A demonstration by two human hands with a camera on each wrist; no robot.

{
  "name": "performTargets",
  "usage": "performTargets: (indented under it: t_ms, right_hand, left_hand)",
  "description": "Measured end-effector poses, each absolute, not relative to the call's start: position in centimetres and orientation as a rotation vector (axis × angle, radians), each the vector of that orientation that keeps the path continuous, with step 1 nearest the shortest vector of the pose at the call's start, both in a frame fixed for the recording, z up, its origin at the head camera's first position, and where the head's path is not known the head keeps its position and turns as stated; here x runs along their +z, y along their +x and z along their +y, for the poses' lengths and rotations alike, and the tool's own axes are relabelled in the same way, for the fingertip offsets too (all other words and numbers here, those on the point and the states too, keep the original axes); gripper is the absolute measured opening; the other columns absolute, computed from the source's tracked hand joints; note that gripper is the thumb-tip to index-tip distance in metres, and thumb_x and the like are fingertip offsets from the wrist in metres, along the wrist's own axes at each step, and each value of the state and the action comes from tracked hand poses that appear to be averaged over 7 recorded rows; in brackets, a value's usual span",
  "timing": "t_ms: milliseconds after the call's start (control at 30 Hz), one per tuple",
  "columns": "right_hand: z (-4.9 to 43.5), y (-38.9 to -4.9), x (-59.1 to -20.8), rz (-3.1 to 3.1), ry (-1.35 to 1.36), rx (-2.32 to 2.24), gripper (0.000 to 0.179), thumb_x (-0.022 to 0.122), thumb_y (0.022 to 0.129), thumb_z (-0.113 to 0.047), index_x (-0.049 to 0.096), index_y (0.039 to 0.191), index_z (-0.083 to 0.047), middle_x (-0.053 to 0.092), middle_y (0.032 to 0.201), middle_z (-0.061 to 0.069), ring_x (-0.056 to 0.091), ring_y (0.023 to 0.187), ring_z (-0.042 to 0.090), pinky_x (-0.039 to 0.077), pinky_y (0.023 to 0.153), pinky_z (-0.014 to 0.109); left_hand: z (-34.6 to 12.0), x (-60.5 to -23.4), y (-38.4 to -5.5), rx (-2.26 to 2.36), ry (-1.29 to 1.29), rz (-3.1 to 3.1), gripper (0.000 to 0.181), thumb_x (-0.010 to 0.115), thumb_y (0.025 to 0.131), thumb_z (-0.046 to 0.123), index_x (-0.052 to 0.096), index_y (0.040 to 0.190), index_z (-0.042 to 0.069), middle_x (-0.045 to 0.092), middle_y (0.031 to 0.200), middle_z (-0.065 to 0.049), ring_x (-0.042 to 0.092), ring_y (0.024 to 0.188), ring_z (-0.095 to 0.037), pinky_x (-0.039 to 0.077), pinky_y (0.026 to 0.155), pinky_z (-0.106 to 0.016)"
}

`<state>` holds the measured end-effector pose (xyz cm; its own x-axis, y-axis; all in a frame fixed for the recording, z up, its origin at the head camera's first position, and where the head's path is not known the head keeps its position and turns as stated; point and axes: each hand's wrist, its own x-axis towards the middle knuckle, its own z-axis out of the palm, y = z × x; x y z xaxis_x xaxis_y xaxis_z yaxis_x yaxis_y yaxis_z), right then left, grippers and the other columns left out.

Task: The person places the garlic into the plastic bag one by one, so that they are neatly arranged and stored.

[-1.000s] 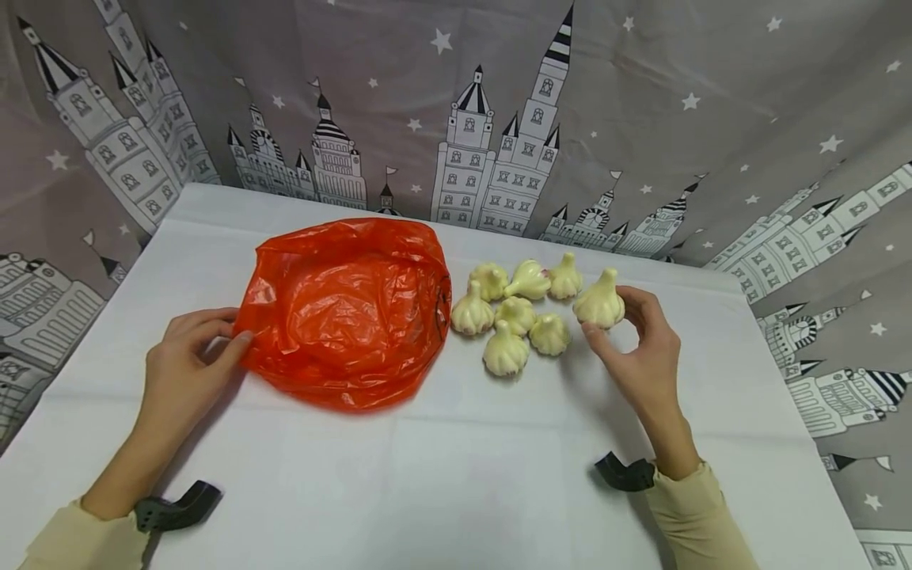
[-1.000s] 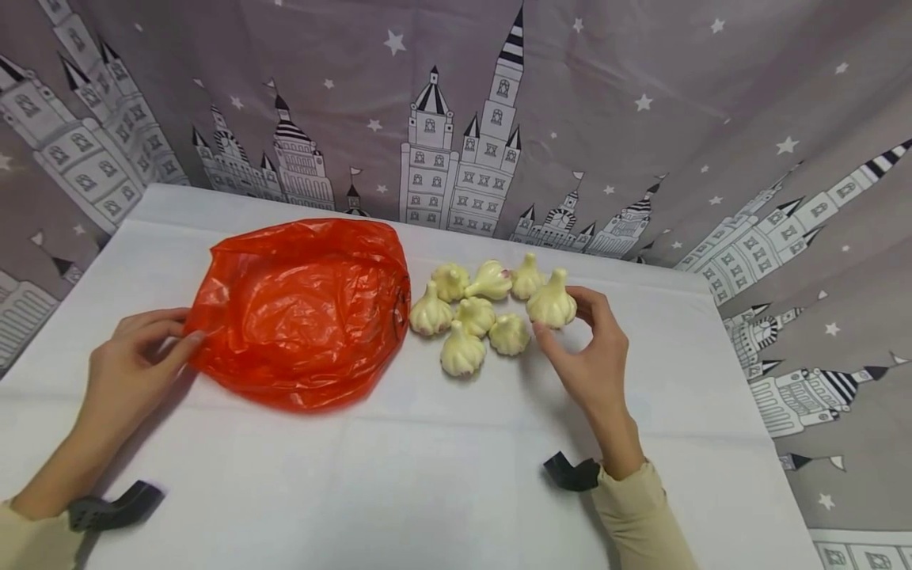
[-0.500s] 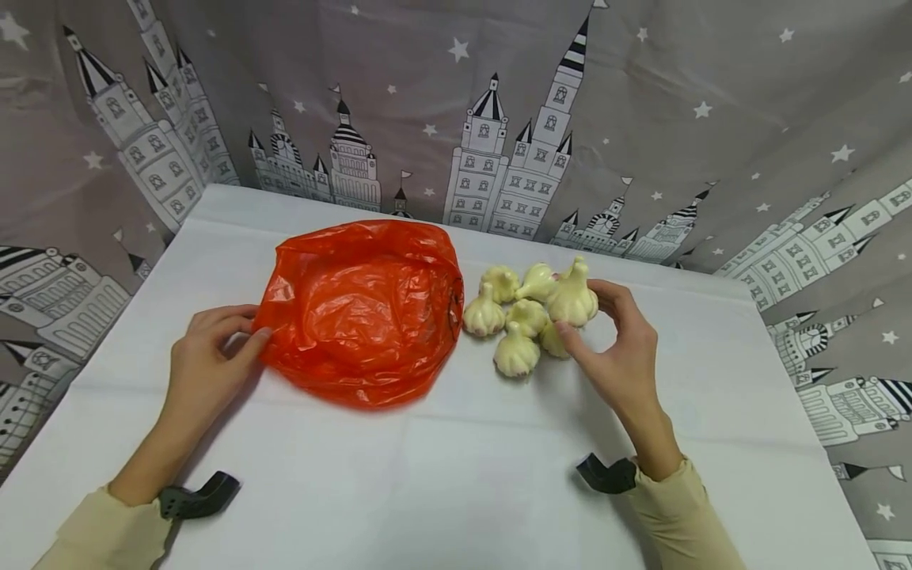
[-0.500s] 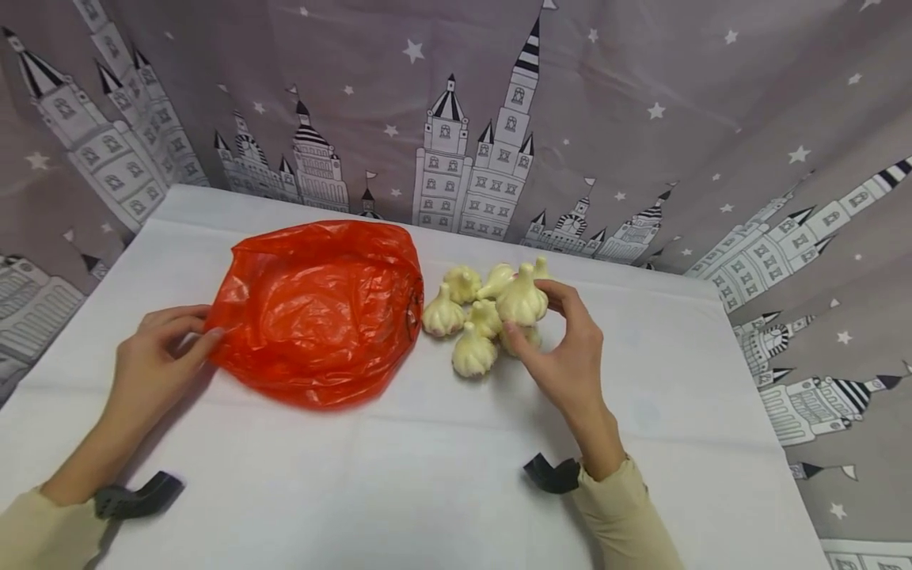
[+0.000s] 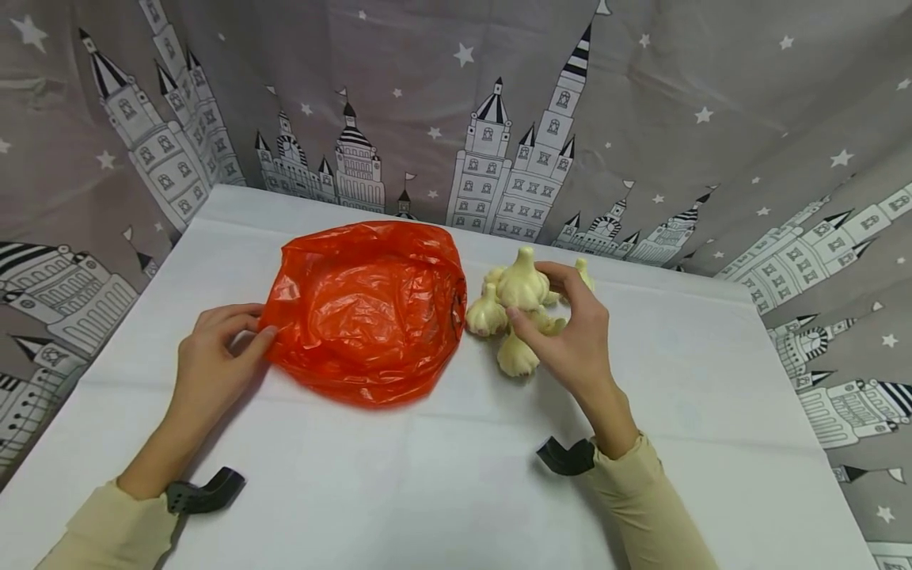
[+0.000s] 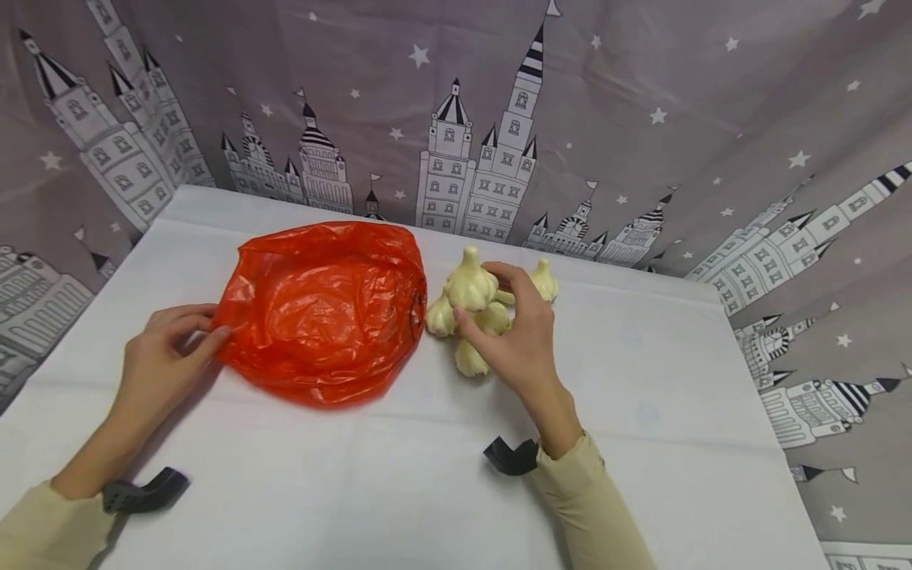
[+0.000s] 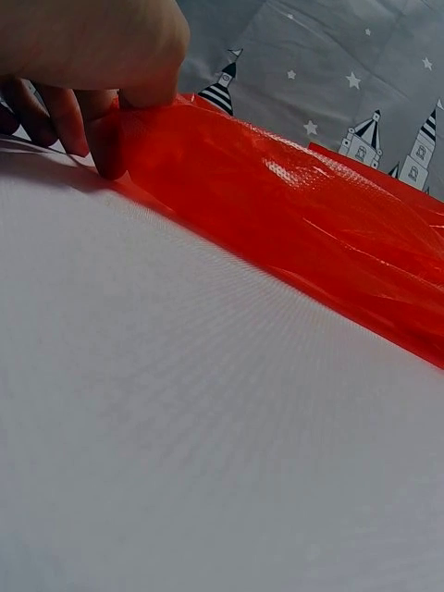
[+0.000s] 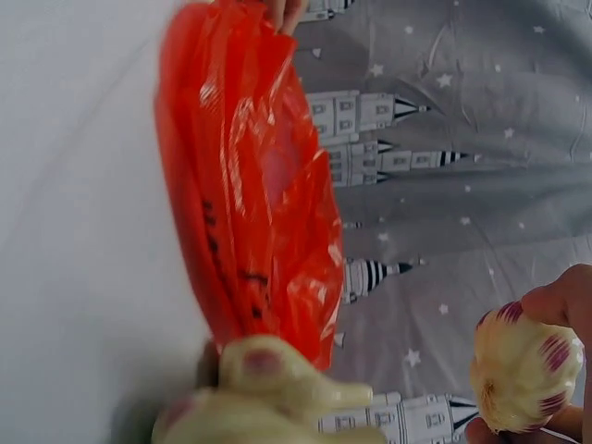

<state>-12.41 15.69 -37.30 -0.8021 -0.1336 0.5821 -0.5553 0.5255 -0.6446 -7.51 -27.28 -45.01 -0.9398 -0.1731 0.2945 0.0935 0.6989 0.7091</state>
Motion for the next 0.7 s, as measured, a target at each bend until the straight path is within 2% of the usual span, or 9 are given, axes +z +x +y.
performTargets:
  t_ms: [367, 500, 700]
  right_hand:
    - [11.2, -13.8, -37.0, -2.328, 0.676, 1.27, 0.056, 0.085, 0.084, -0.022, 0.063, 0.133, -0.005, 0.072, 0.126, 0.007, 0.07, 0.111, 0.021, 0.055, 0.102, 0.046]
    - [9.2, -14.2, -37.0, -2.328, 0.721, 1.303, 0.054, 0.084, 0.086, -0.025, 0.064, 0.133, -0.007, 0.073, 0.126, 0.005, 0.07, 0.113, 0.018, 0.054, 0.104, 0.041]
    - [5.6, -14.5, -37.0, -2.307, 0.843, 1.369, 0.054, 0.084, 0.086, -0.024, 0.063, 0.132, -0.005, 0.074, 0.121, 0.007, 0.069, 0.111, 0.016, 0.056, 0.102, 0.04]
  left_hand:
    - [-27.2, -45.1, -7.5, -1.092, 0.089, -2.597, 0.021, 0.071, 0.101, 0.021, 0.074, 0.098, 0.0, 0.067, 0.136, -0.019, 0.053, 0.132, -0.035, 0.028, 0.088, 0.005]
    - [-27.3, -45.2, -7.6, -1.092, 0.09, -2.602, 0.022, 0.071, 0.101, 0.021, 0.074, 0.098, 0.0, 0.067, 0.136, -0.019, 0.052, 0.132, -0.035, 0.029, 0.088, 0.006]
    - [-27.4, -45.1, -7.7, -1.084, 0.088, -2.609, 0.021, 0.07, 0.101, 0.021, 0.073, 0.098, 0.0, 0.066, 0.137, -0.019, 0.052, 0.133, -0.036, 0.029, 0.088, 0.005]
